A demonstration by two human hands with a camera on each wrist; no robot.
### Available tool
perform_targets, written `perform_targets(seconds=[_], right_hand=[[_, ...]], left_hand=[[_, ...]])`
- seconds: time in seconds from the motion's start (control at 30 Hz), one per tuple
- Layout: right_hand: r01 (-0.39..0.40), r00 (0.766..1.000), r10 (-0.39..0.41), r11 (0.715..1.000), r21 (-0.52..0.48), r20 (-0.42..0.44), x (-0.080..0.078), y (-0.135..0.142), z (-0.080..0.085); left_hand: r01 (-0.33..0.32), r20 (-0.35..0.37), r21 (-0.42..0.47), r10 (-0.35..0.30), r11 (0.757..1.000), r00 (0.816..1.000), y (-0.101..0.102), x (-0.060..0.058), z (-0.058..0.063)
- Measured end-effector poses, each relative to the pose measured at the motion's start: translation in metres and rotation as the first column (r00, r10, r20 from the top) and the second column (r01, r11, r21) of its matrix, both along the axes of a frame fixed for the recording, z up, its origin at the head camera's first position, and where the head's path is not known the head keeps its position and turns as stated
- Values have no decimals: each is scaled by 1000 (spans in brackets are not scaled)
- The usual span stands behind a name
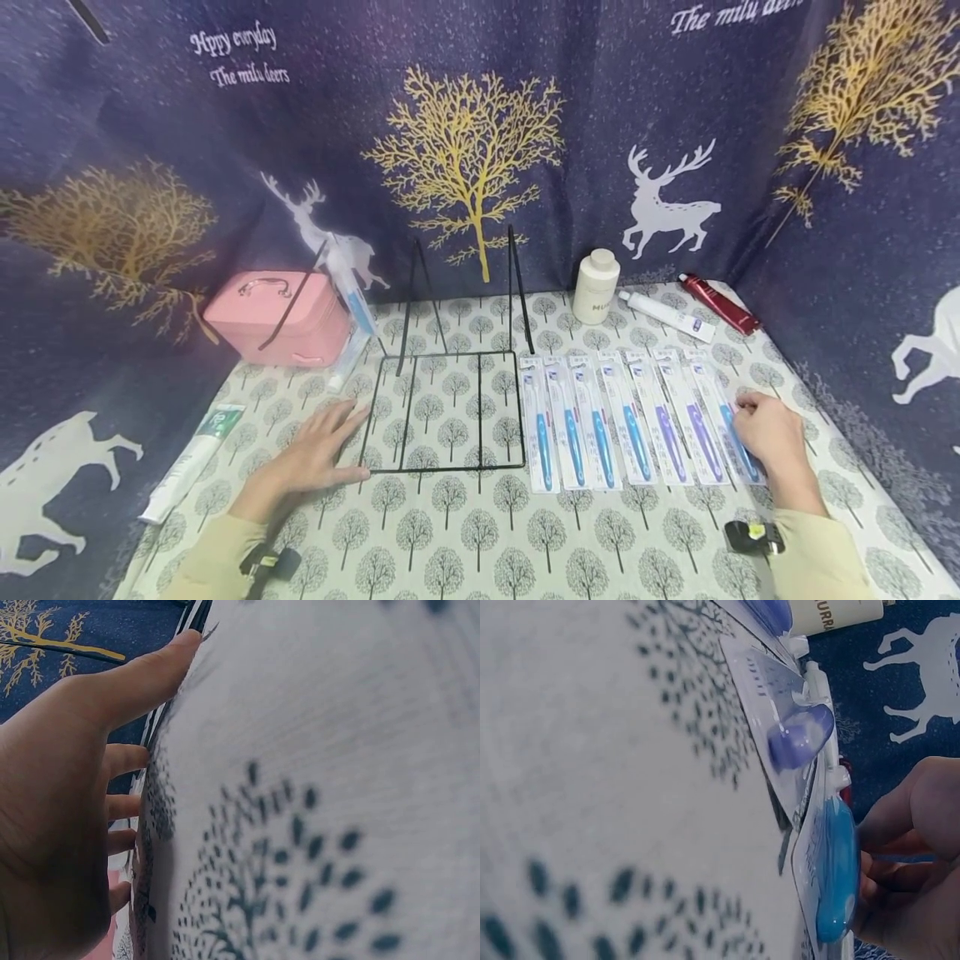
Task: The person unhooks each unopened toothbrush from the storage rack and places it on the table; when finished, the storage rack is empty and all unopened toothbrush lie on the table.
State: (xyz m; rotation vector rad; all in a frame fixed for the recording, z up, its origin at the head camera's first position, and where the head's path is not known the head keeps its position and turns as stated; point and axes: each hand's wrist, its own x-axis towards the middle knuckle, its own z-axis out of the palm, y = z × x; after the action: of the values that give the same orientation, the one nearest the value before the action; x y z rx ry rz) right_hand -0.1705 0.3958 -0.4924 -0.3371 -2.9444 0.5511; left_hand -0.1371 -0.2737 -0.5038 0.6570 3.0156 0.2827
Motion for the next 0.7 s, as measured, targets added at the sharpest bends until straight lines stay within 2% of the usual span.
perform_targets(seconds=[0.27, 0.37, 0.43, 0.5, 0.57, 0.6, 0.7], right_hand=[[-36, 995, 34, 999, -11, -93, 7, -15, 7], [-37, 985, 30, 999, -39, -169, 9, -27, 15], [-52, 969, 30, 995, -84, -244, 10, -39, 22], [-96, 942, 41, 984, -147, -334, 10, -54, 26], [-172, 906, 65, 960, -223, -418, 9, -72, 30], [-218, 883, 81, 944, -250, -462, 8, -81, 31], [-371, 795, 147, 885, -281, -588, 6, -107, 36]], left_hand=[[-4, -7, -8, 4, 1000, 1000, -1, 1, -3], [2, -10, -3, -2, 1000, 1000, -1, 1, -3], [4, -7, 4, -4, 1000, 1000, -1, 1, -3], [6, -11, 2, -6, 1000, 1000, -1, 1, -3], [5, -11, 6, -5, 1000, 1000, -1, 0, -3], [5, -12, 7, -5, 1000, 1000, -1, 0, -3], [7, -15, 9, -7, 1000, 1000, -1, 0, -2]])
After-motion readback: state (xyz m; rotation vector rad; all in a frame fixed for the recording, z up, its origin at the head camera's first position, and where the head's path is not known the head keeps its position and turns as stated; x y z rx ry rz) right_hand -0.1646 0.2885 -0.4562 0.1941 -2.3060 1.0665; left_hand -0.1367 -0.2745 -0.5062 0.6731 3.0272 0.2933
